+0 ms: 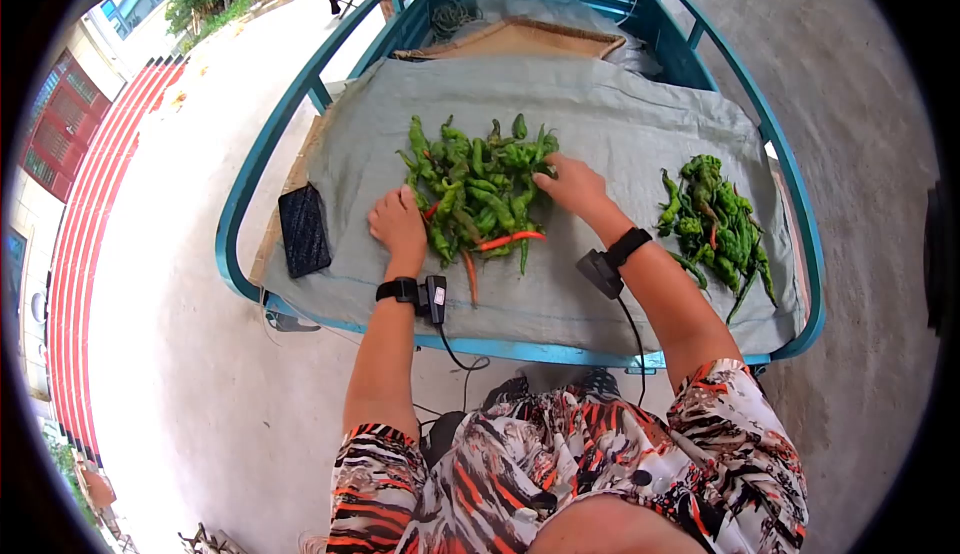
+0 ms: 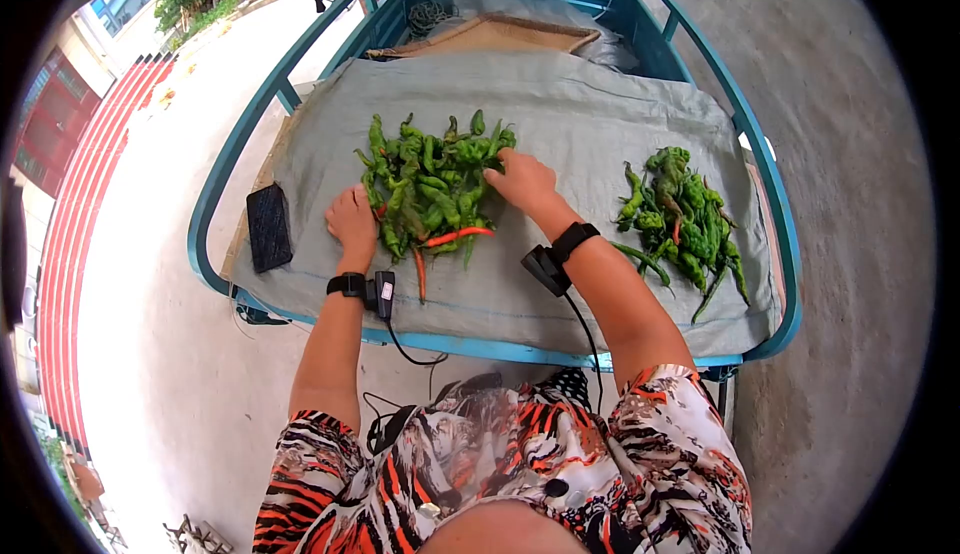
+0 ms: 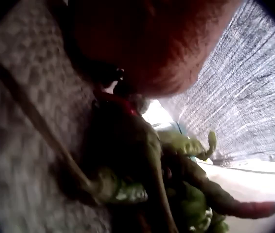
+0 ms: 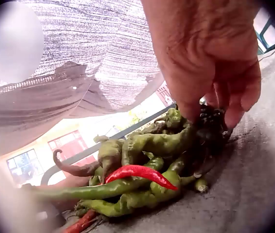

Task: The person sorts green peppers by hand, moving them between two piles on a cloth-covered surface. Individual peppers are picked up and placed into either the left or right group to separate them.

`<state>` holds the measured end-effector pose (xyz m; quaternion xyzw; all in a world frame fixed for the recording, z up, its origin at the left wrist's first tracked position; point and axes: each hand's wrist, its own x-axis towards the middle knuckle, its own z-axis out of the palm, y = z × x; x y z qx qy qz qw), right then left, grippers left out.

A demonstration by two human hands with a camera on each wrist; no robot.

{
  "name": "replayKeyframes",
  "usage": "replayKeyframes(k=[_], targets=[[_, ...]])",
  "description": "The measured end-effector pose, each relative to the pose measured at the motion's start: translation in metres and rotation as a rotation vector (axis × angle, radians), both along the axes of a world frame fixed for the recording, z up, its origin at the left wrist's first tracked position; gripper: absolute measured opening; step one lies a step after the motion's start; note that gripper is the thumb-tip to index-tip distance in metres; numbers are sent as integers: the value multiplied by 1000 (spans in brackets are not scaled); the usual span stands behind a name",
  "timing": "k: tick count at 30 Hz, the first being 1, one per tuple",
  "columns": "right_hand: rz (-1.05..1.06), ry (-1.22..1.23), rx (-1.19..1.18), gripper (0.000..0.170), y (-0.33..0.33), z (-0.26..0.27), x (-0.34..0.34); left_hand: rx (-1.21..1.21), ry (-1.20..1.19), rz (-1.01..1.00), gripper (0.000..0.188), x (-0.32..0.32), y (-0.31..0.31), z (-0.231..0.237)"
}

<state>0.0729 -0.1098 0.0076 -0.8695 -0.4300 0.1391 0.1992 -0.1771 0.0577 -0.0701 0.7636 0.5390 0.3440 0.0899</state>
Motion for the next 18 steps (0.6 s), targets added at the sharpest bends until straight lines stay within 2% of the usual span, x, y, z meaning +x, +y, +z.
replayKeyframes(k=[4, 7, 10, 13, 14, 17, 18], targets=[[8, 11, 75, 52, -10, -1, -3, 227, 78, -134, 29, -7, -6, -3], [-31, 318, 193, 48, -24, 5, -1, 178, 173, -92, 28, -5, -10, 1], [-138, 848, 428, 37, -43, 33, -3, 221, 116, -86, 28, -4, -8, -2], [-28, 1264, 673, 27, -64, 43, 18, 185, 129, -71, 28, -4, -8, -2], [-93, 1351, 727, 20, -72, 50, 19, 197, 121, -72, 28, -5, -8, -1], [-233, 1306, 721, 20, -89, 74, 25, 205, 123, -75, 28, -6, -7, -3], [-211, 1259, 745, 19, -95, 78, 31, 195, 135, -72, 28, -7, -7, -3]])
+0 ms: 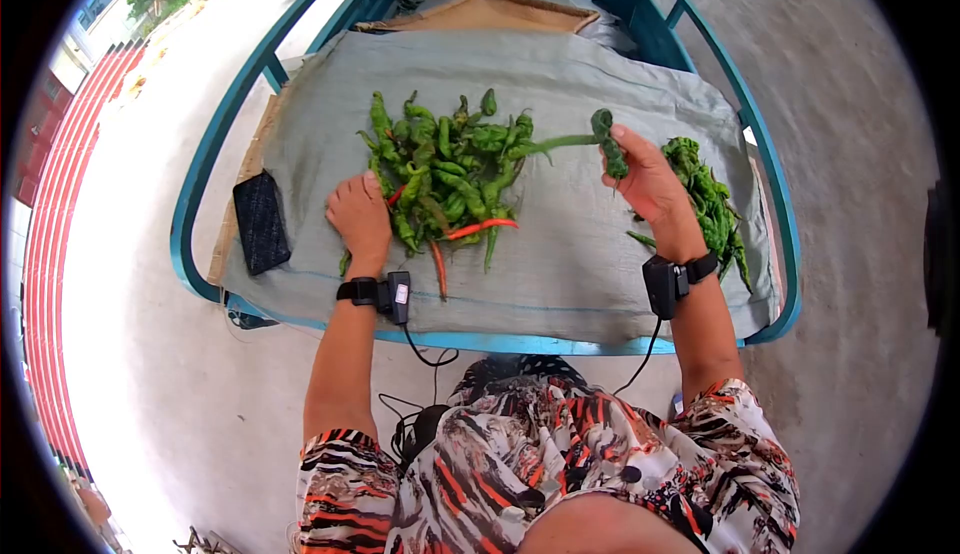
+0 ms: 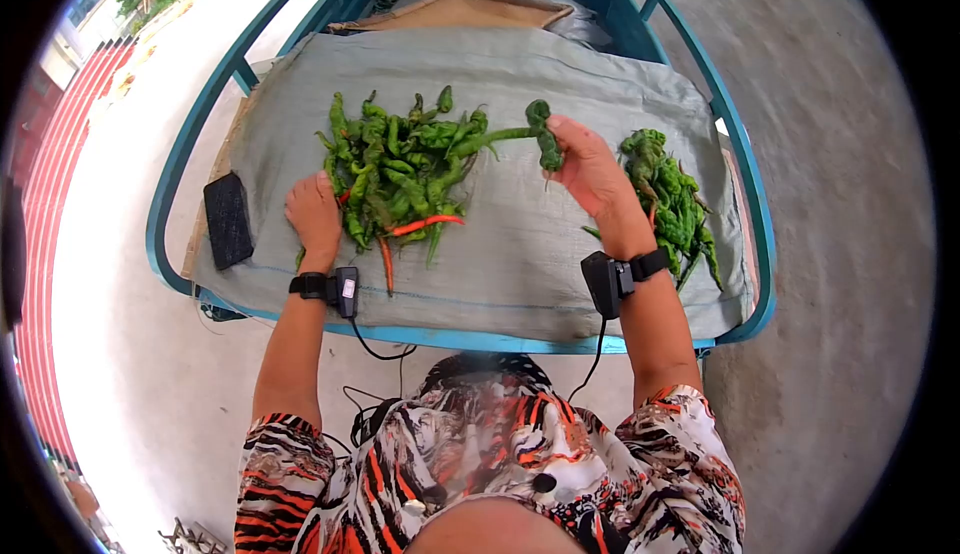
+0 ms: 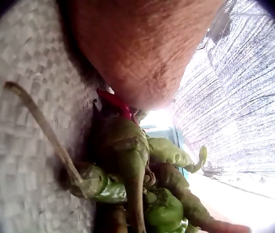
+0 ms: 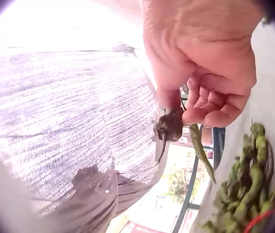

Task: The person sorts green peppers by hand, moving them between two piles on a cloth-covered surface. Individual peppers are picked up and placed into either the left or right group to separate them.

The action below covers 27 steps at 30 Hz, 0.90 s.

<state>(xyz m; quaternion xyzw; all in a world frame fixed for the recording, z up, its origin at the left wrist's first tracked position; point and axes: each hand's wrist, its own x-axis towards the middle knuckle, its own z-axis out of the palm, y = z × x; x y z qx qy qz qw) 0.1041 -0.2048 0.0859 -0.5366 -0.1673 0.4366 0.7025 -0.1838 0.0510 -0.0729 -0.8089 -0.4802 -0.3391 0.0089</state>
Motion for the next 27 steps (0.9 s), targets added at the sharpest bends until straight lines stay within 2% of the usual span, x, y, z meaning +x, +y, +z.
replayKeyframes(k=[4, 7, 8, 12, 15, 17, 19, 21, 23, 24, 27], targets=[[-79, -233, -115, 19, -30, 0, 50, -37, 72, 22, 27, -1, 0, 4], [-141, -504, -356, 15, -54, -5, 96, -4, 89, 11, 26, -3, 5, -3], [-118, -568, -422, 20, -62, -11, 113, 5, 83, 10, 27, -3, 5, -6], [-193, -1201, -754, 34, -69, -53, 149, -24, 117, 22, 28, -4, 7, -8], [-25, -1500, -1138, 35, -73, -64, 147, -8, 135, 34, 29, -5, 6, -6], [-33, -1590, -1050, 35, -60, -55, 132, 79, 114, 23, 29, -5, 8, -5], [-92, -1597, -895, 34, -43, -49, 108, 32, 83, -36, 28, -9, 9, -2], [153, -1508, -595, 35, -31, -55, 80, -20, 78, -80, 28, -8, 11, 0], [319, -1569, -630, 31, -14, -68, 53, -67, 101, -83, 27, -11, 12, 0], [350, -1628, -652, 30, -10, -78, 48, -11, -6, -149, 38, -6, 5, 11], [434, -1760, -641, 28, -2, -92, 45, 126, -9, -109, 37, -4, 1, 11]])
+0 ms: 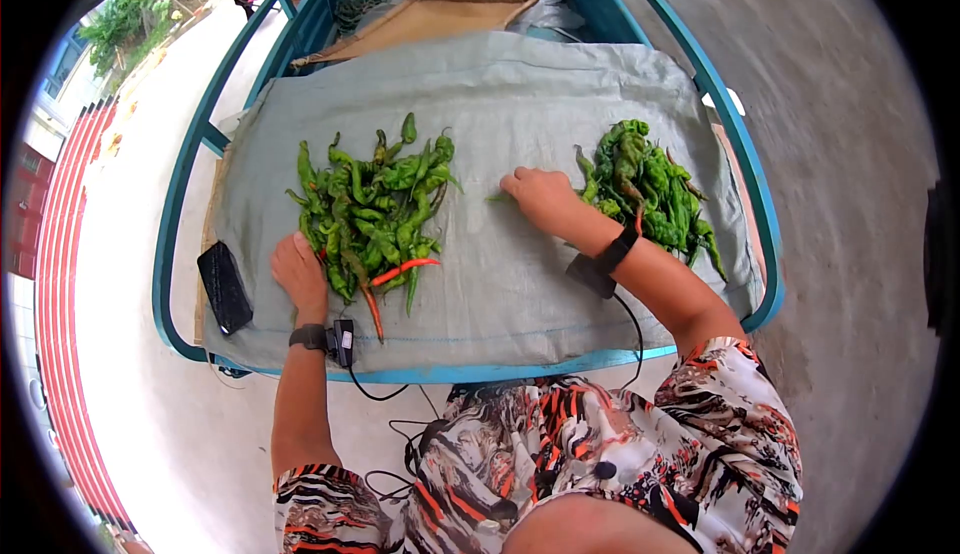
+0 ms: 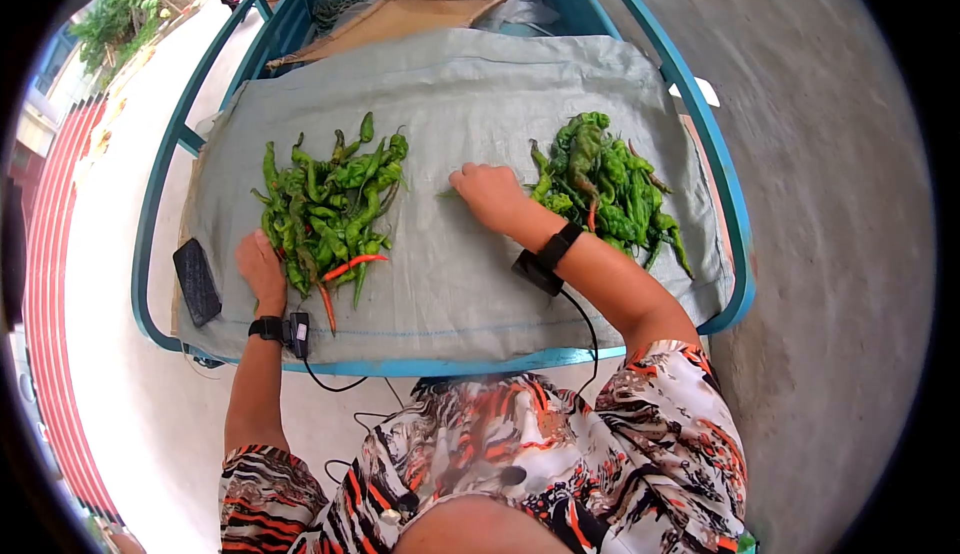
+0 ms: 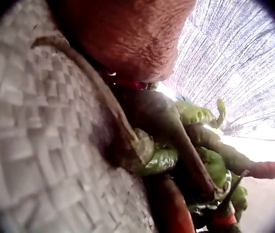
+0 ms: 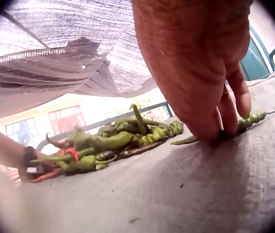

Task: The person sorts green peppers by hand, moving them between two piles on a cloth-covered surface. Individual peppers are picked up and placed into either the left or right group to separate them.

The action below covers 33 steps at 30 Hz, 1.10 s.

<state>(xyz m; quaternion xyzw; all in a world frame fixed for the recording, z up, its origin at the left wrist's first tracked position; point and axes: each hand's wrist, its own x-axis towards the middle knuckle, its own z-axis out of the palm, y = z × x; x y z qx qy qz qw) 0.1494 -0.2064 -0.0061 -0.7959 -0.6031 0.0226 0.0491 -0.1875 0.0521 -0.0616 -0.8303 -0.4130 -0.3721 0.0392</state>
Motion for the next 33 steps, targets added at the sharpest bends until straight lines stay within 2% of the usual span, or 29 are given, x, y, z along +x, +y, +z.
replayKeyframes(k=[3, 5, 8, 10, 11, 14, 15, 17, 19, 22, 25, 28, 29, 32, 33], targets=[[97, -20, 71, 28, -8, 21, 11, -120, 57, -33, 25, -6, 2, 0], [75, -124, 112, 27, -18, 42, 30, -57, 126, 4, 25, -8, 6, -6], [53, -192, 143, 18, -38, 28, 88, -96, 170, 67, 26, -7, 9, -9], [26, -256, -19, 15, -53, 21, 103, -103, 105, 65, 27, -2, 3, -5], [7, -177, -101, 18, -57, 19, 108, -143, 114, 84, 28, -3, 4, -6], [76, -197, -129, 22, -31, 30, 91, -165, 108, 97, 29, -1, 1, -3], [65, -53, -9, 27, -17, 35, 74, -178, 112, 107, 29, 0, 0, -2], [-5, 198, 76, 31, 21, 54, 28, -193, 122, 122, 29, 2, -2, 0], [-28, 452, 113, 41, 59, 48, 7, -189, 122, 127, 29, 2, -3, 0], [-160, 1107, 5, 59, 102, 62, -15, -186, 118, 124, 28, 3, -4, 2], [361, 631, 194, 64, 131, -2, 2, -202, 96, 115, 27, 2, -4, 4], [163, 453, -65, 63, 137, 7, -18, -226, 72, 108, 28, 4, -8, 8], [134, 412, -88, 58, 138, 13, -23, -231, 62, 109, 28, 4, -8, 9], [117, 323, 41, 51, 134, 12, -23, -241, 30, 97, 29, 6, -9, 10], [71, 494, 62, 48, 131, 16, -23, -238, 35, 97, 29, 4, -10, 9]])
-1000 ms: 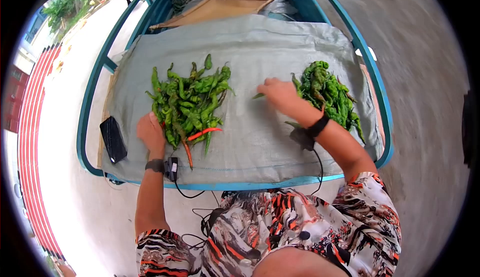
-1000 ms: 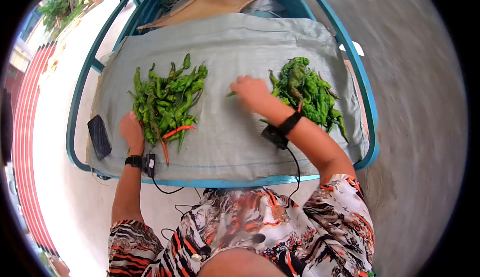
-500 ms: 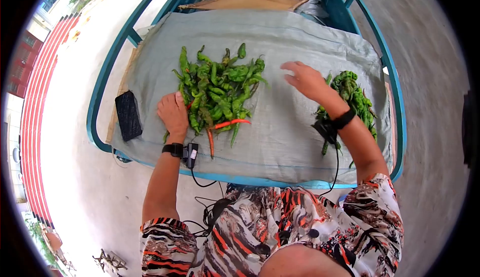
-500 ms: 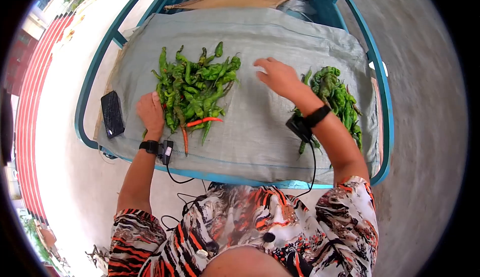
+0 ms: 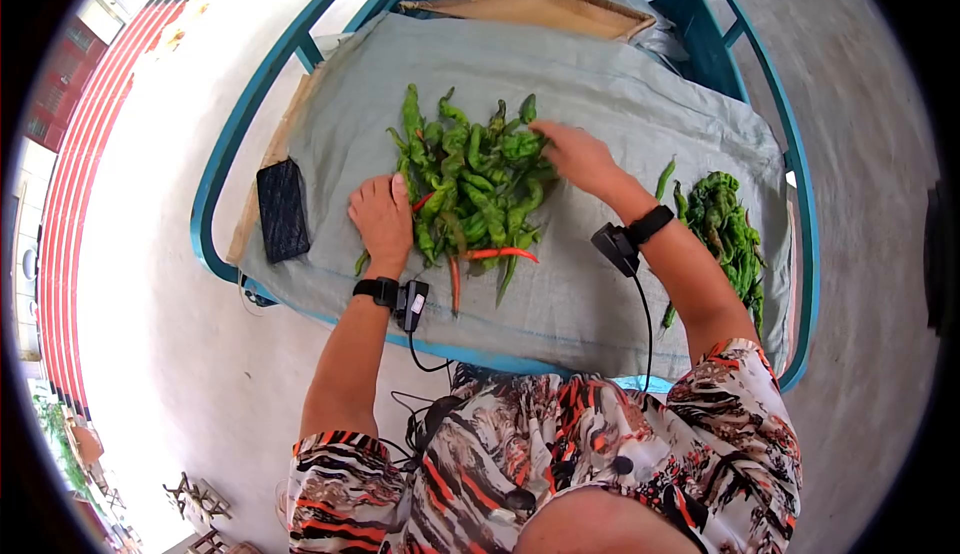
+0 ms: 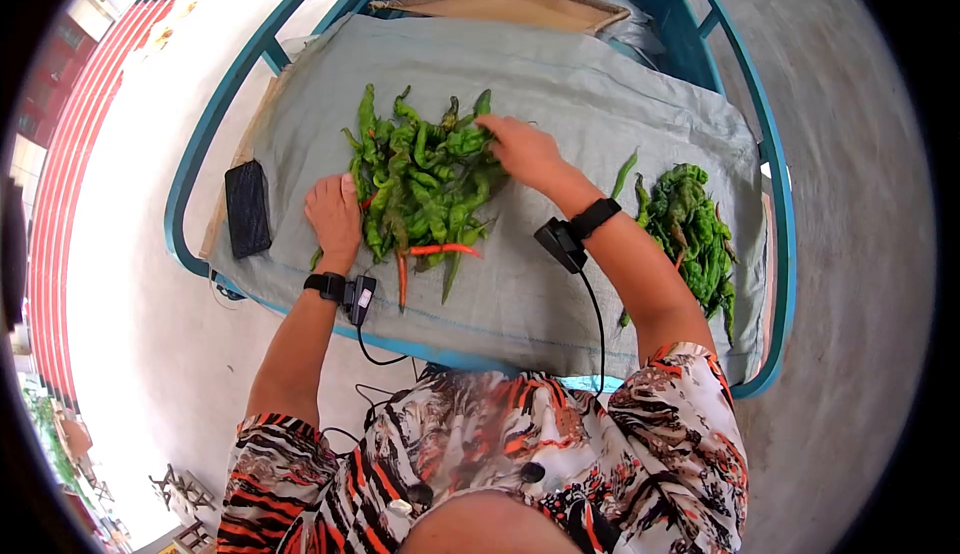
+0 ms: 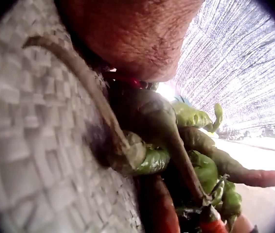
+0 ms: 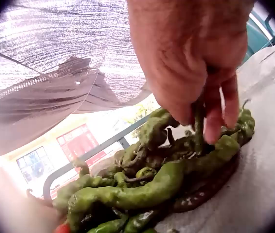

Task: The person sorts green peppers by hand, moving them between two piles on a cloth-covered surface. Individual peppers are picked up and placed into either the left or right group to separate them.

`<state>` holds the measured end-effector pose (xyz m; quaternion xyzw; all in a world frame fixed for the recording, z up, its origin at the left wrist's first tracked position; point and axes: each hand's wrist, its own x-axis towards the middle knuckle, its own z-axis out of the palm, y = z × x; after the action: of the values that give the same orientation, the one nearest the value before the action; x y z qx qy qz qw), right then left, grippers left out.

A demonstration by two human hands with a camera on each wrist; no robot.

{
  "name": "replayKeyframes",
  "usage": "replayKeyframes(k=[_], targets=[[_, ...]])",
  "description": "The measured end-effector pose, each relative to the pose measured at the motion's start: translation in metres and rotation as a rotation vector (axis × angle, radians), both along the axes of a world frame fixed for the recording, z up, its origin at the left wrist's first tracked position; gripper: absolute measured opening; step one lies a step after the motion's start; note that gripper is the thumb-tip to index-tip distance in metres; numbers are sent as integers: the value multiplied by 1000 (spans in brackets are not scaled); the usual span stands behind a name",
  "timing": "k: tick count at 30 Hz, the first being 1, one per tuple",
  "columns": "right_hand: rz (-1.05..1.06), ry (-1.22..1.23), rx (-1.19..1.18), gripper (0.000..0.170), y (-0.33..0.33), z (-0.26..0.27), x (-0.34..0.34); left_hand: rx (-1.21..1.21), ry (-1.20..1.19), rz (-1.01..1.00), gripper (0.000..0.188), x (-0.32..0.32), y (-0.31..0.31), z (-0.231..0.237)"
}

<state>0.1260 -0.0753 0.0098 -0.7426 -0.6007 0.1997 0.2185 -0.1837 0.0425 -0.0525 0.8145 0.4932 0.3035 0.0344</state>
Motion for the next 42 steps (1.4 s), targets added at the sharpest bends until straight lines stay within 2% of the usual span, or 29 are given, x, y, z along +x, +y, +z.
replayKeyframes(k=[2, 6, 10, 13, 17, 18, 24, 27, 31, 32, 35, 37, 39, 42], targets=[[-90, 339, 4, 42, -6, 22, 3, 3, 5, -2, 30, 0, 0, -3], [-75, 547, 177, 34, -35, 55, 15, 25, 28, 11, 30, 2, -1, 3], [-214, 434, 82, 32, -88, 93, 51, -14, 67, 38, 30, 0, 2, -1], [-364, 329, -124, 31, -132, 113, 91, -17, 78, 31, 29, 0, 3, -4], [-433, 316, -442, 35, -181, 70, 155, 14, 63, 10, 29, -1, 4, -9], [-463, 284, -420, 39, -189, 52, 167, 16, 68, 2, 33, -2, 3, -10], [-622, -437, 15, 49, -178, 34, 173, 32, 32, -9, 29, -2, 2, -5], [-857, -18, -110, 56, -161, 50, 168, 0, 102, -4, 28, -4, 6, -7], [-670, -722, -433, 63, -149, 42, 146, 0, 51, 13, 27, -2, 5, -4], [-675, -755, -351, 51, -137, 47, 134, -9, 49, 16, 27, -1, 5, -4], [-315, -314, 8, 47, -101, 31, 124, -14, 30, 27, 27, -1, 2, -3], [-47, 20, 31, 50, -65, 22, 90, 0, 29, 23, 28, 0, 1, -1], [-4, 280, 17, 61, -37, 27, 49, 13, 58, 29, 30, 0, 1, 3], [36, 192, -18, 60, -2, 2, 31, -25, 16, 19, 28, -1, 1, 2]])
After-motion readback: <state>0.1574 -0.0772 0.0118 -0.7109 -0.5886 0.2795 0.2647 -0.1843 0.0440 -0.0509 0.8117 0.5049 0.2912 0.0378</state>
